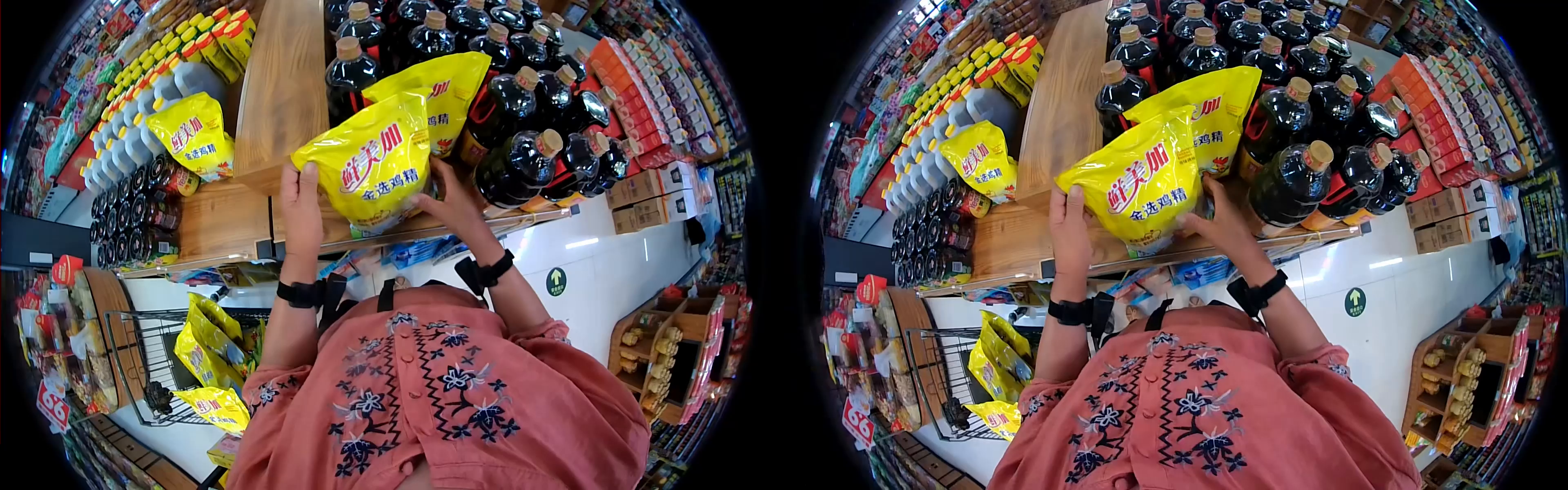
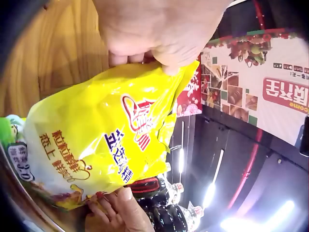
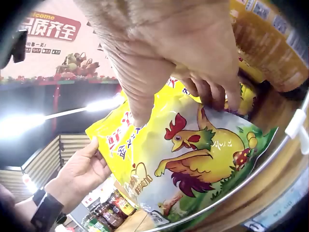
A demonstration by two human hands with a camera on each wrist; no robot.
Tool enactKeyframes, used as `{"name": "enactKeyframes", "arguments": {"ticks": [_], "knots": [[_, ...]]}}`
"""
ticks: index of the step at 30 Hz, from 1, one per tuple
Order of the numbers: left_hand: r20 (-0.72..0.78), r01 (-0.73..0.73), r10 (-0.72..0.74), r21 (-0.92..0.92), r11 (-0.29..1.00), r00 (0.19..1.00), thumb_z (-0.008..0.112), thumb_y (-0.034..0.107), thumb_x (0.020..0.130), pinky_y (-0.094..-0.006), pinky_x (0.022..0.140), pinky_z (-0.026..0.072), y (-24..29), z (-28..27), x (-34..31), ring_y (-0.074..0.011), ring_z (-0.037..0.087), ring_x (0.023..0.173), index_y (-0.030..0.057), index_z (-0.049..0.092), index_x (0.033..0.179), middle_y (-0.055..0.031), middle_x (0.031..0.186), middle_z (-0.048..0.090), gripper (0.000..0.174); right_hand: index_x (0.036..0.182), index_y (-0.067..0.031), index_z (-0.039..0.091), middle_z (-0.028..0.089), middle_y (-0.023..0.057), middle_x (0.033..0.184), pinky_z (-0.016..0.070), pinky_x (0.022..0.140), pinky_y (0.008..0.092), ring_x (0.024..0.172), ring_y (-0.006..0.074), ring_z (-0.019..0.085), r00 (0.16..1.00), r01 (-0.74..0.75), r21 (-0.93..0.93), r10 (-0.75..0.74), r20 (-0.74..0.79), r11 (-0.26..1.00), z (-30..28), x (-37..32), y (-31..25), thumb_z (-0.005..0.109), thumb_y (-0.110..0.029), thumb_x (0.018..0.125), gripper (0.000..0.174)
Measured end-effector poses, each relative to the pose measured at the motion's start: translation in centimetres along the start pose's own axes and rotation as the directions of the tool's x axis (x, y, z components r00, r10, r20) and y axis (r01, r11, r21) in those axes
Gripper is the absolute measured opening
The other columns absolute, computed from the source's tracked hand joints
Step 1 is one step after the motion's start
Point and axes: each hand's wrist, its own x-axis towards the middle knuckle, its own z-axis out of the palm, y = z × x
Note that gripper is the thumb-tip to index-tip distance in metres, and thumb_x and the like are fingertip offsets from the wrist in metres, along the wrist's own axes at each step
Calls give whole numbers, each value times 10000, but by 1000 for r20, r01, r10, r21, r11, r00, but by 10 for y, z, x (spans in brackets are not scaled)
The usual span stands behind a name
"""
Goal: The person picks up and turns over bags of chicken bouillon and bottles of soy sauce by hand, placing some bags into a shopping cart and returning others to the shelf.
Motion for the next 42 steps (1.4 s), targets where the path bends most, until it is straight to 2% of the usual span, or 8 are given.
{"name": "enactKeyframes", "arguments": {"ticks": [6,8,11,14,17,24,35,42], "knots": [[89,142,-134,-84,986,987,575,268,1049,-270,909,463,-6,-11,-16,-95,572,1052,48,521,1334,-20,1203,615,364,1494,22,351,483,184,1396,394,1089,384,1290,280,484,999,-39,-302,37,-12,953,-8,15,-16,844,-397,793,953],[141,270,-253,-114,956,957,606,226,1032,-288,969,451,-21,-13,-29,-115,557,1086,5,511,1306,-63,1209,611,365,1462,26,382,530,160,1321,413,1056,373,1229,259,514,1000,-24,-279,23,-7,960,-9,18,-15,852,-400,783,930],[179,281,-278,7,960,944,653,198,995,-322,1013,450,-36,-3,-48,-158,562,1162,1,467,1363,-98,1282,601,458,1353,32,473,581,163,1237,429,1025,365,1196,264,537,997,-67,72,64,34,995,-4,21,-10,884,-375,741,842],[207,307,-314,65,949,926,673,176,970,-337,1039,435,-37,10,-58,-191,552,1211,0,432,1417,-109,1338,584,537,1285,16,501,602,160,1207,437,1009,346,1167,237,551,990,-139,198,129,64,970,-1,21,-10,893,-365,731,779],[170,283,-280,7,959,945,666,187,976,-334,1041,431,-30,13,-64,-189,548,1207,4,431,1430,-104,1340,582,542,1273,16,503,609,165,1206,453,983,323,1131,216,570,996,-85,55,84,30,995,-2,18,-16,893,-350,737,757],[98,147,-140,-65,987,985,630,301,1019,-305,1004,435,16,14,-52,-149,544,1151,6,473,1382,-84,1284,598,493,1285,26,502,660,150,1155,499,936,328,1074,204,627,995,30,55,-25,-95,998,-5,10,-80,869,-347,782,725],[-95,186,-181,51,981,979,451,406,1085,-301,908,487,41,7,-61,-145,597,1047,-6,503,1342,-102,1198,618,489,1319,23,531,680,128,1194,518,936,314,1066,174,651,990,0,418,-58,125,908,20,9,-110,793,-301,873,610],[-171,144,-140,12,990,975,474,408,1074,-286,877,488,36,-7,-62,-140,592,1003,-18,501,1309,-109,1148,628,488,1297,31,547,686,131,1189,531,908,307,1044,163,664,990,-25,381,-30,137,924,34,12,-119,785,-326,868,607]]}}
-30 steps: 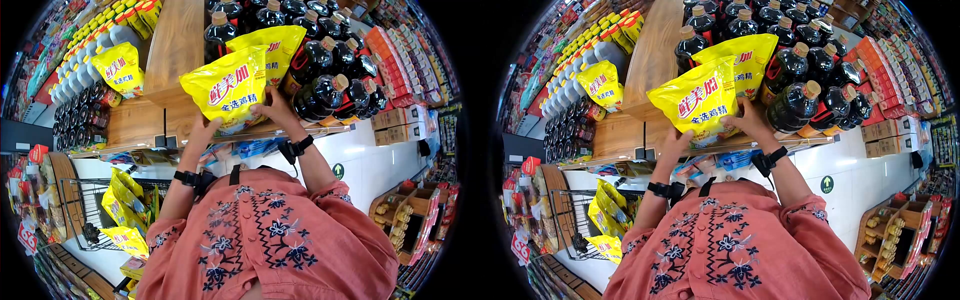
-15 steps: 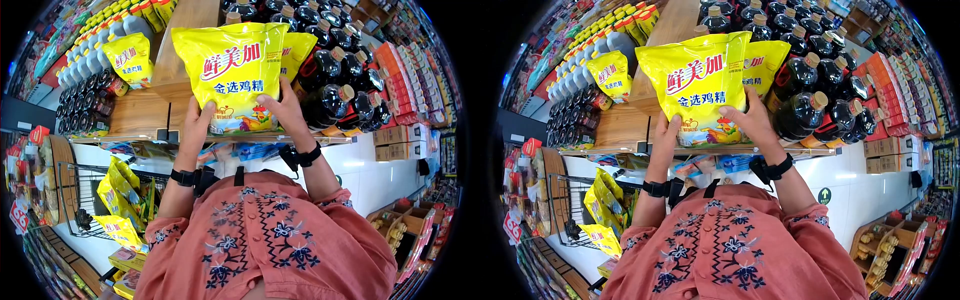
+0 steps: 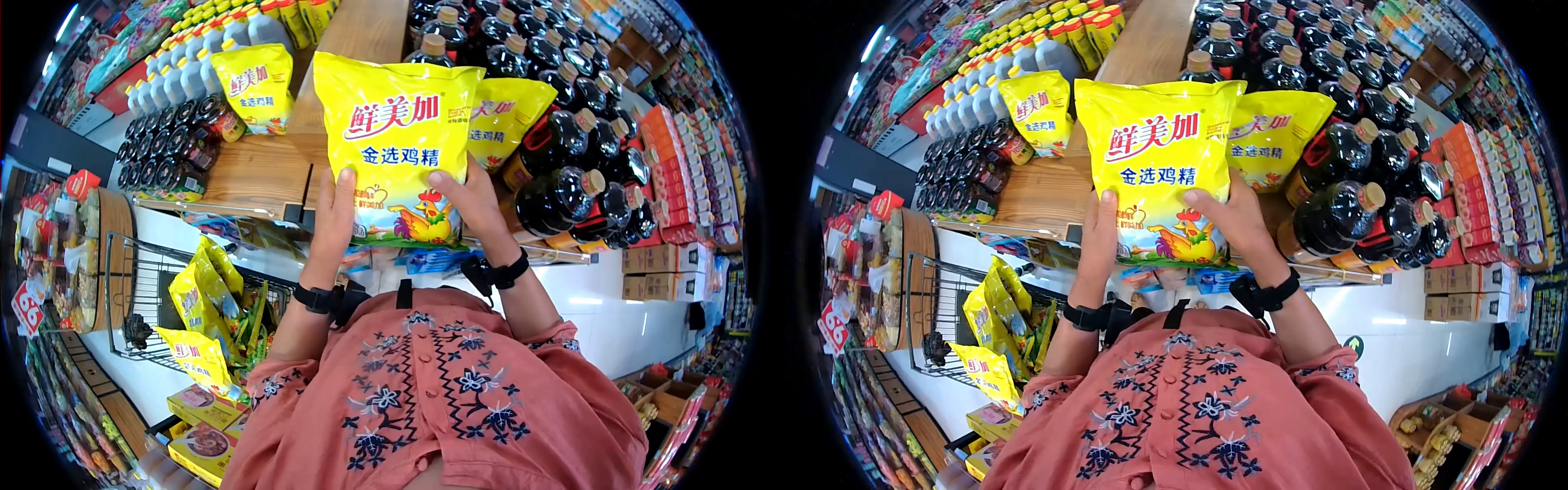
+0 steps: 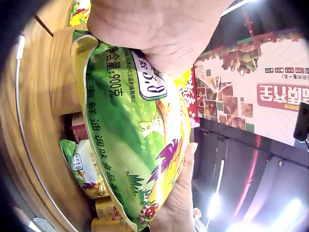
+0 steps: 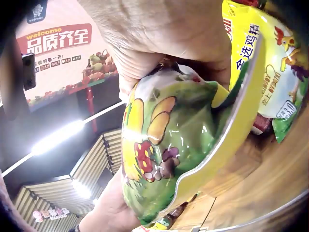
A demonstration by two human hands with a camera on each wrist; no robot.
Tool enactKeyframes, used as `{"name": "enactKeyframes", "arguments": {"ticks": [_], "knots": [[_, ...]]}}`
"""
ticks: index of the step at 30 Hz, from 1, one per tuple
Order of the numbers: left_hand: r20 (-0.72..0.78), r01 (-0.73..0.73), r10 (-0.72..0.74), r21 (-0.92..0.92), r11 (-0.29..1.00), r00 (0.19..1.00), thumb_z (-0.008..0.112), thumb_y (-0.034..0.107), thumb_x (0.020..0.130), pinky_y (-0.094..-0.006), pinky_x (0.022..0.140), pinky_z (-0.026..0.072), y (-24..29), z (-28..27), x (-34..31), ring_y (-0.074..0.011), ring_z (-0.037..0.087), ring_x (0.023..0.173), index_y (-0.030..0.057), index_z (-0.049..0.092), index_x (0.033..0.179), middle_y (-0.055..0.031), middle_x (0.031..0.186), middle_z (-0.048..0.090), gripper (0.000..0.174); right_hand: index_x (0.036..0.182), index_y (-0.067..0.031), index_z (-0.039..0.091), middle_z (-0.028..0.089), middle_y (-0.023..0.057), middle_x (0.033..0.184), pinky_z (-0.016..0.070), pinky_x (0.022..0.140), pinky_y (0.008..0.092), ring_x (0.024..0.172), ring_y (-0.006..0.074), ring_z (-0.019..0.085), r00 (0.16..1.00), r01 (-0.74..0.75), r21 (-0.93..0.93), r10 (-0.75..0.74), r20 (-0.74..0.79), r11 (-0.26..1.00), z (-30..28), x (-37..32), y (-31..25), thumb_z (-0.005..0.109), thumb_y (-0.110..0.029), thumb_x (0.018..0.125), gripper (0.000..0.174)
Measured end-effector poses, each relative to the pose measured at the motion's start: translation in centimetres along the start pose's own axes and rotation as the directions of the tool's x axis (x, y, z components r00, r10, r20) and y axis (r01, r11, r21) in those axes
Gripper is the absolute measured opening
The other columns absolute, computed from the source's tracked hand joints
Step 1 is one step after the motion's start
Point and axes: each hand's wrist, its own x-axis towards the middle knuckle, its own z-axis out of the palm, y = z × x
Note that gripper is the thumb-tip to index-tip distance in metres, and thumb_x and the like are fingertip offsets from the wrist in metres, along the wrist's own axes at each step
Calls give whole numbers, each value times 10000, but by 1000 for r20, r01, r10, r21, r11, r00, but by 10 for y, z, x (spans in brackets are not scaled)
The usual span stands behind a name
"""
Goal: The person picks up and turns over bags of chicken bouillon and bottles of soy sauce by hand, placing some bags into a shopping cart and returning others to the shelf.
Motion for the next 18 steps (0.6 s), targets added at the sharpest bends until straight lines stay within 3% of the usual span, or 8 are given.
{"name": "enactKeyframes", "arguments": {"ticks": [4,7,12,15,16,18], "knots": [[-36,-21,21,-20,1000,999,482,395,1072,-296,865,484,0,-11,1,-145,583,983,-21,517,1277,-108,1127,632,465,1268,30,564,687,132,1184,525,920,323,1055,173,661,1000,2,-170,2,20,985,8,3,-2,761,-381,886,595],[-88,-6,6,5,1000,996,485,392,1071,-303,852,486,-5,-32,7,-151,586,966,-29,536,1254,-112,1101,640,462,1255,39,570,690,129,1160,514,924,316,1054,168,649,994,91,-122,-82,76,988,23,10,7,739,-410,905,594],[-177,-4,23,106,994,984,441,406,1089,-307,898,480,-7,-89,25,-150,584,1015,-33,571,1273,-105,1169,637,493,1157,50,603,695,124,1043,509,812,304,918,146,631,979,113,-213,-72,189,971,58,32,20,720,-416,918,537],[-211,-45,80,166,985,974,475,417,1073,-333,886,485,-3,-122,38,-186,587,1000,-41,528,1301,-141,1149,638,514,1251,29,580,677,101,1151,497,896,297,1023,127,618,970,67,-326,15,242,943,89,48,12,680,-329,964,469],[-232,-27,60,142,989,971,465,424,1077,-340,914,476,0,-130,43,-195,581,1041,-41,514,1325,-148,1192,629,530,1168,46,618,702,131,1043,516,810,316,901,169,657,979,98,-267,-45,198,959,106,53,12,725,-372,904,505],[-256,-69,108,155,986,961,463,429,1077,-341,913,474,2,-152,54,-193,577,1040,-38,516,1320,-141,1186,629,529,1181,47,616,707,129,1053,522,817,324,904,174,662,970,126,-223,-74,230,967,135,67,18,729,-359,901,506]]}}
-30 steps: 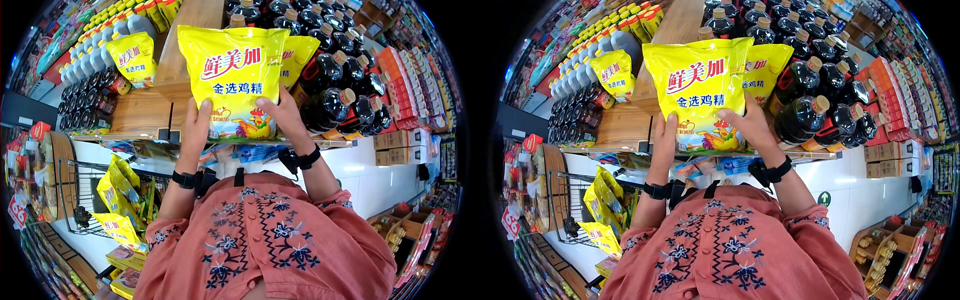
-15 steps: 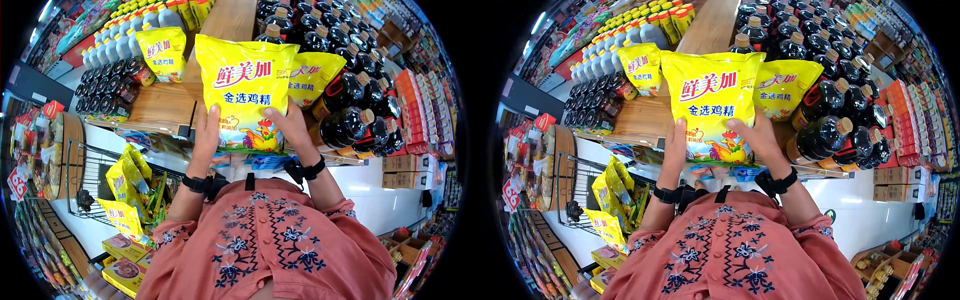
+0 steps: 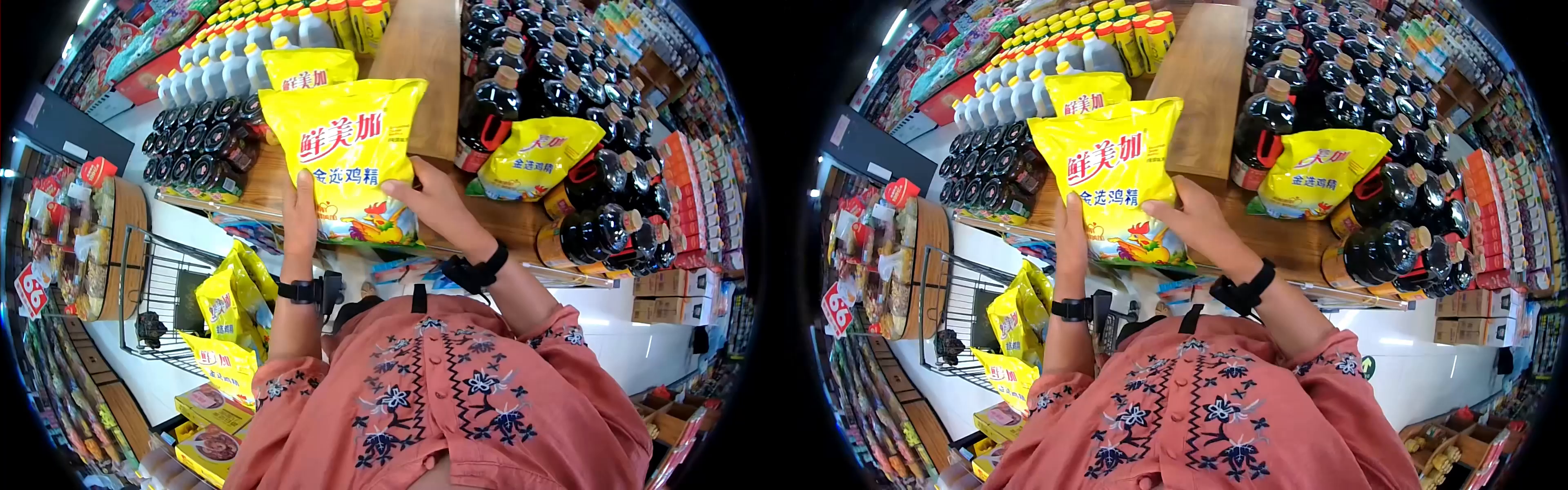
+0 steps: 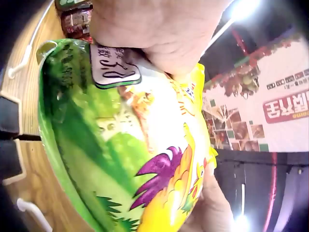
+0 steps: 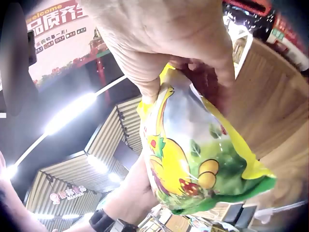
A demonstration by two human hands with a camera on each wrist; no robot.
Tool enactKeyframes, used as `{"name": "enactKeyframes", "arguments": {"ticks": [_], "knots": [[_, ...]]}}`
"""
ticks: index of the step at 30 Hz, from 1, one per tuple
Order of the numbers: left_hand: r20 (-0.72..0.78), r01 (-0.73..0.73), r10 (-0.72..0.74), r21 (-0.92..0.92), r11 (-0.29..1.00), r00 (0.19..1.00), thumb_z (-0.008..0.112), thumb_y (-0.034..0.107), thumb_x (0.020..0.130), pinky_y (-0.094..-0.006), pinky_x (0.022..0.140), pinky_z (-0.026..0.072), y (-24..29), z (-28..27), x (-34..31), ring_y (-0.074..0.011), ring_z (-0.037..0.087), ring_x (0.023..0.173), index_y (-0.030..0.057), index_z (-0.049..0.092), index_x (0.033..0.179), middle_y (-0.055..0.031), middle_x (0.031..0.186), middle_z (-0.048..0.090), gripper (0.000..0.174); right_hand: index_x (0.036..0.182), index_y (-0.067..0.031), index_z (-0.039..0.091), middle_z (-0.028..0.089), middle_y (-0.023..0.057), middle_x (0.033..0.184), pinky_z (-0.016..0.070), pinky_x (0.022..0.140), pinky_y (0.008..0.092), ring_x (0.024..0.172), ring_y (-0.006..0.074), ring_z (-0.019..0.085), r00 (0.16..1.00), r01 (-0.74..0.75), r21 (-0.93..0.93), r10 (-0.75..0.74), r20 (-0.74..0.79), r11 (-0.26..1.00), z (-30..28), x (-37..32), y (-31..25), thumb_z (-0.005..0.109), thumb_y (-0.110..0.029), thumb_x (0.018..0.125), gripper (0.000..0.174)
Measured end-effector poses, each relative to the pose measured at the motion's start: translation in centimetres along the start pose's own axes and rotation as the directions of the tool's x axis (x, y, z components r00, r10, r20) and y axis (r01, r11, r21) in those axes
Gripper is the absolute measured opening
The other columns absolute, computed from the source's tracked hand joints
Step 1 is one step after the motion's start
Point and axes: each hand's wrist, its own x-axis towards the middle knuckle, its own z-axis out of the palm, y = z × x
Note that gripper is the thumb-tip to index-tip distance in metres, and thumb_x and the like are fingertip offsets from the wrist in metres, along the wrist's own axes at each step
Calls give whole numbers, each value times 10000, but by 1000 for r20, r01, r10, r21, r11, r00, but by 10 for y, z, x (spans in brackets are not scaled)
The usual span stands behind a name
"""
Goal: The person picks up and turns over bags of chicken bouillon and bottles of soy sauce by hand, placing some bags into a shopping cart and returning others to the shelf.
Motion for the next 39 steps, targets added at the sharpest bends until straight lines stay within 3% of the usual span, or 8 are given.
{"name": "enactKeyframes", "arguments": {"ticks": [2,6,12,21,29,34,37,39], "knots": [[-30,-48,48,5,999,998,457,436,1079,-327,880,479,-7,-20,15,-171,574,1001,-34,526,1299,-118,1154,633,523,1196,45,614,712,137,1063,529,826,338,903,191,671,999,28,21,-28,17,999,23,16,4,732,-333,900,495],[-130,-12,3,-68,998,991,443,410,1086,-289,799,475,-16,-47,46,-125,555,900,-28,554,1195,-87,1048,633,464,1291,52,557,687,155,1120,530,852,322,994,188,660,996,-20,-189,36,84,982,51,48,10,690,-289,951,499],[-160,-104,91,-71,992,983,447,393,1086,-281,743,466,-46,-75,107,-112,530,827,-13,564,1082,-60,957,620,422,1220,55,589,670,208,1078,546,825,357,943,292,679,988,117,-147,-130,-82,982,71,78,26,666,-261,932,434],[-143,-131,107,-167,977,984,439,368,1093,-285,776,463,-78,-71,176,-103,527,857,2,590,1061,-38,972,617,397,1240,-1,591,681,125,1096,526,864,328,1002,189,651,987,-25,-97,9,-160,995,48,72,20,631,-193,986,320],[-84,-63,36,-347,936,996,432,377,1091,-298,831,458,-106,-40,205,-126,539,928,-28,602,1174,-57,1061,637,446,1198,14,608,688,112,1021,518,833,310,927,160,641,976,-94,-84,75,-203,992,39,73,26,629,-181,978,295],[-40,-156,153,-85,984,987,373,456,1089,-374,974,409,-130,-42,207,-237,524,1107,-55,543,1275,-164,1244,582,570,1179,20,611,689,105,981,522,794,303,872,156,644,976,-107,-79,90,-199,991,38,69,31,637,-184,966,296],[-39,-116,117,16,993,992,414,435,1082,-387,1028,390,-123,-45,201,-272,512,1188,-71,489,1357,-204,1324,545,581,1168,22,611,686,101,963,522,778,300,854,152,643,980,-89,-53,78,-185,995,39,64,35,637,-184,963,292],[-56,-108,108,4,994,993,532,403,1038,-390,1085,360,-117,-47,188,-306,477,1268,-78,403,1433,-237,1401,487,635,1164,24,609,682,98,954,521,773,297,851,147,642,983,-66,-50,57,-176,997,36,62,39,636,-186,963,291]]}}
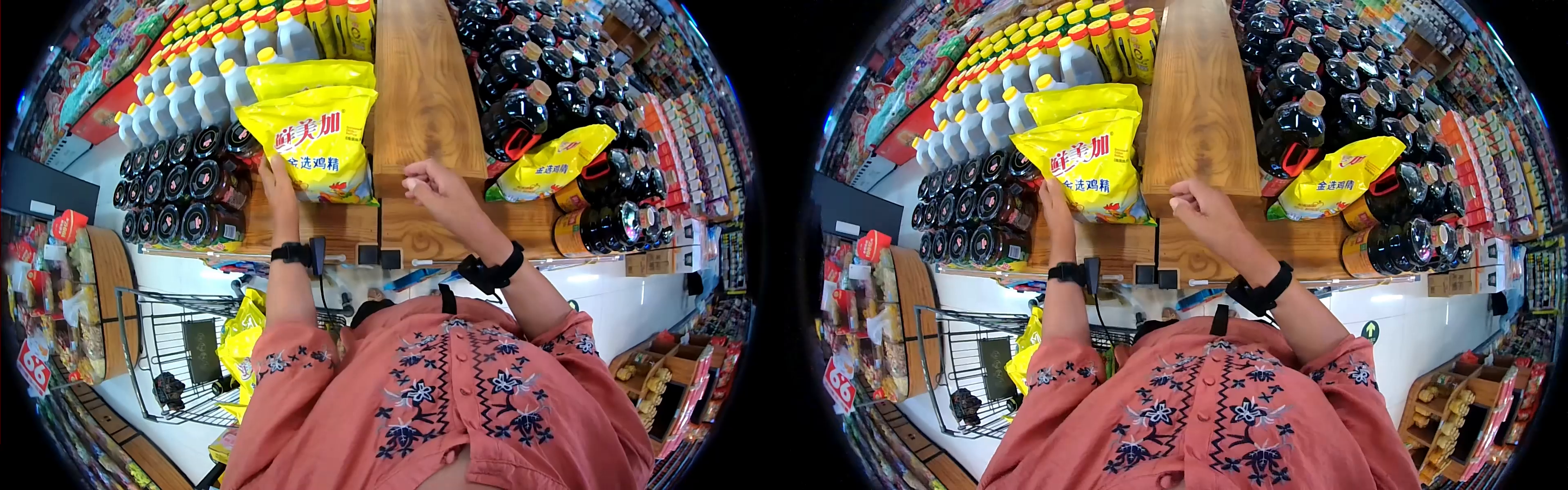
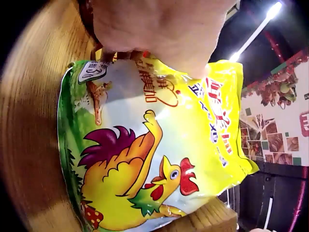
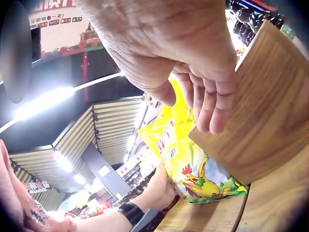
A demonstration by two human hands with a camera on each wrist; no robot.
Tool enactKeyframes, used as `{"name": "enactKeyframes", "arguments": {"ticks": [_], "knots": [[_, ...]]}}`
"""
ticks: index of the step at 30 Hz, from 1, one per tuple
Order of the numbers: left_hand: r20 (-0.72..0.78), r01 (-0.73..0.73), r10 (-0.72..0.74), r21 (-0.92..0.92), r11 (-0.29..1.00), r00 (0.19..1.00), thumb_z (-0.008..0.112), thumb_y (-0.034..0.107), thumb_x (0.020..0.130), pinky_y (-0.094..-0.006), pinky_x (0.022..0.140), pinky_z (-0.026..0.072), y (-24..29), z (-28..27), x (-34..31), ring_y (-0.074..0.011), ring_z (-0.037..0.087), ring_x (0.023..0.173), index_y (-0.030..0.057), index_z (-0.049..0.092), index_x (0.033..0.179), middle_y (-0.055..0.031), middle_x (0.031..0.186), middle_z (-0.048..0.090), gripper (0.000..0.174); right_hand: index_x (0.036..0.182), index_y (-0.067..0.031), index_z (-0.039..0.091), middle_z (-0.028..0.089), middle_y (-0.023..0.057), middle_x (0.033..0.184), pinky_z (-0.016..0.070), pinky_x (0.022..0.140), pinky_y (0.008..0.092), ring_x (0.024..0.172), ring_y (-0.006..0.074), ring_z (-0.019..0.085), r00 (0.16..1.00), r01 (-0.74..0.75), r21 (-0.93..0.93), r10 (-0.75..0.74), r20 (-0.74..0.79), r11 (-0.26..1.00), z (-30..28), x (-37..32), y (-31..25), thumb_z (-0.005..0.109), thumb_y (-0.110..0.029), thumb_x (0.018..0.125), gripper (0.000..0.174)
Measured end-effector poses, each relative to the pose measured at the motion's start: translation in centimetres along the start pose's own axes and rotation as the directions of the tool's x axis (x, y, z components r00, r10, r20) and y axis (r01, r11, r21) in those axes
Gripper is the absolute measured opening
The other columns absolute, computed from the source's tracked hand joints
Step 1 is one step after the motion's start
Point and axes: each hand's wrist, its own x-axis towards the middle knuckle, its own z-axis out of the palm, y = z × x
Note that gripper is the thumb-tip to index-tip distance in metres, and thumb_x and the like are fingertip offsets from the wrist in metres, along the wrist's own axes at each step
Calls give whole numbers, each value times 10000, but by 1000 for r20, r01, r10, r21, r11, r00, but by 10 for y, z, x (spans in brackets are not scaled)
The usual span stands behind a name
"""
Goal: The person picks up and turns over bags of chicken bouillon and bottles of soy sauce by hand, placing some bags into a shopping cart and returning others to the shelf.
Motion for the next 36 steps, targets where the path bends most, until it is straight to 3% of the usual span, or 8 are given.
{"name": "enactKeyframes", "arguments": {"ticks": [7,11,15,18,21,28,34,36], "knots": [[104,-203,176,592,780,979,883,410,742,-445,1209,254,13,13,-54,-419,297,1458,-112,185,1530,-320,1558,283,1174,1263,-8,566,661,74,1100,540,833,284,981,135,659,980,-189,-6,189,65,982,-26,-25,-9,580,-187,1022,301],[100,-253,244,617,746,965,901,430,709,-450,1215,249,2,17,-47,-432,296,1456,-147,249,1493,-330,1539,319,1171,1169,-7,605,660,53,951,530,748,273,863,115,658,996,-92,74,92,0,993,-43,-38,7,615,-179,995,245],[135,-258,220,445,858,966,850,342,804,-462,1194,271,33,10,-60,-424,362,1412,-126,343,1469,-319,1501,385,958,1125,-11,624,678,46,909,543,726,261,825,109,678,983,-55,144,79,-166,988,-89,-59,-16,604,-146,992,190],[67,-308,319,507,805,945,695,171,955,-396,1070,412,79,20,-96,-281,536,1245,-68,453,1425,-209,1364,547,580,1121,-6,620,689,53,941,551,729,253,818,112,679,935,10,162,48,-352,987,-134,-72,-16,578,-127,1002,174],[118,-180,159,189,965,980,644,220,995,-414,1109,386,99,43,-127,-300,510,1295,-66,449,1422,-219,1415,519,550,1130,-4,610,678,59,939,547,735,253,815,109,664,867,62,135,14,-499,989,-182,-89,-19,552,-120,1018,172],[627,-88,82,-20,996,775,608,195,1022,-372,1091,425,164,186,-189,-267,569,1262,-45,501,1391,-194,1375,580,452,1130,-8,602,669,66,963,540,730,258,824,115,652,901,-39,265,149,-407,963,-201,-136,21,530,-139,1033,178],[675,-12,157,-215,977,721,591,168,1032,-348,1094,419,166,281,-202,-231,562,1265,-46,455,1415,-186,1369,575,459,1148,-6,595,677,76,978,549,750,276,855,135,671,923,-148,274,232,-306,950,-210,-178,22,529,-171,1038,208],[650,-62,185,-207,976,737,621,170,1013,-320,976,485,154,297,-204,-207,608,1108,-29,483,1362,-148,1232,606,425,1144,-7,598,677,73,960,540,743,268,843,128,668,928,-143,285,228,-295,948,-215,-189,30,541,-182,1031,216]]}}
